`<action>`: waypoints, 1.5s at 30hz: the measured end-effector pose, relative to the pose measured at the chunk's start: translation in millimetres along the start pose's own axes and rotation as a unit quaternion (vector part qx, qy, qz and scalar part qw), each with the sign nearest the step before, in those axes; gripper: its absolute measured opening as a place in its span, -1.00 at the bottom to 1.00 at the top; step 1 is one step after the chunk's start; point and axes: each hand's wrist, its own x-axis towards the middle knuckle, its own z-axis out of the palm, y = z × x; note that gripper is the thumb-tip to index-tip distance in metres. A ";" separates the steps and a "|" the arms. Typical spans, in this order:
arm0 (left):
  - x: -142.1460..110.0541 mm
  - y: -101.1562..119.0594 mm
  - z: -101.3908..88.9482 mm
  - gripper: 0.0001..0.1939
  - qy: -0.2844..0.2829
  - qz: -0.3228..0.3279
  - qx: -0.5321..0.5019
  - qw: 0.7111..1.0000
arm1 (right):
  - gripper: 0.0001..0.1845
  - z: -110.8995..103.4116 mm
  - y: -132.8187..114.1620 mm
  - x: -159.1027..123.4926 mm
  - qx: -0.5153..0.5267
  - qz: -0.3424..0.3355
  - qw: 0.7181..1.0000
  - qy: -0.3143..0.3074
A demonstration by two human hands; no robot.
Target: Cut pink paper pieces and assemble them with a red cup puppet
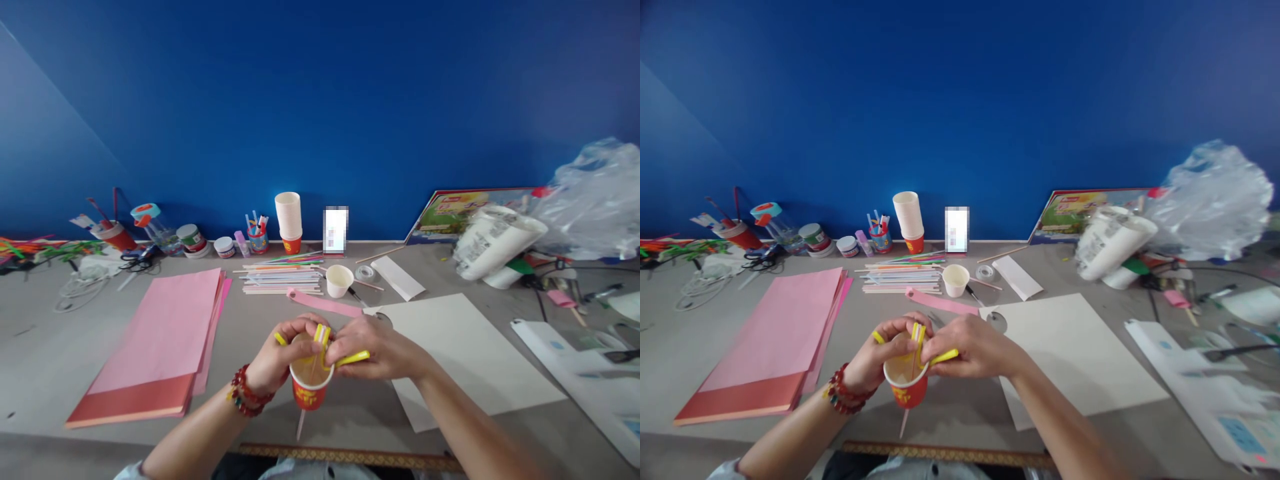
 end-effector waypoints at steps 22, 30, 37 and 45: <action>-0.7 -4.0 -1.1 -0.79 0.075 0.037 -0.022 0.996 | -0.81 25.0 8.8 -9.2 0.093 -0.010 0.970 0.223; -0.8 -4.9 -3.1 -0.81 0.079 0.072 0.005 0.994 | -0.91 27.2 7.0 -6.2 0.090 0.023 0.967 0.238; -2.2 -6.8 -0.9 -0.79 0.076 0.069 0.002 0.995 | -0.94 27.2 -2.2 -4.5 0.038 0.070 0.966 0.245; -5.5 -9.9 -6.9 -0.42 0.003 0.113 0.022 0.993 | -0.93 32.0 0.0 -1.9 0.039 0.079 0.948 0.305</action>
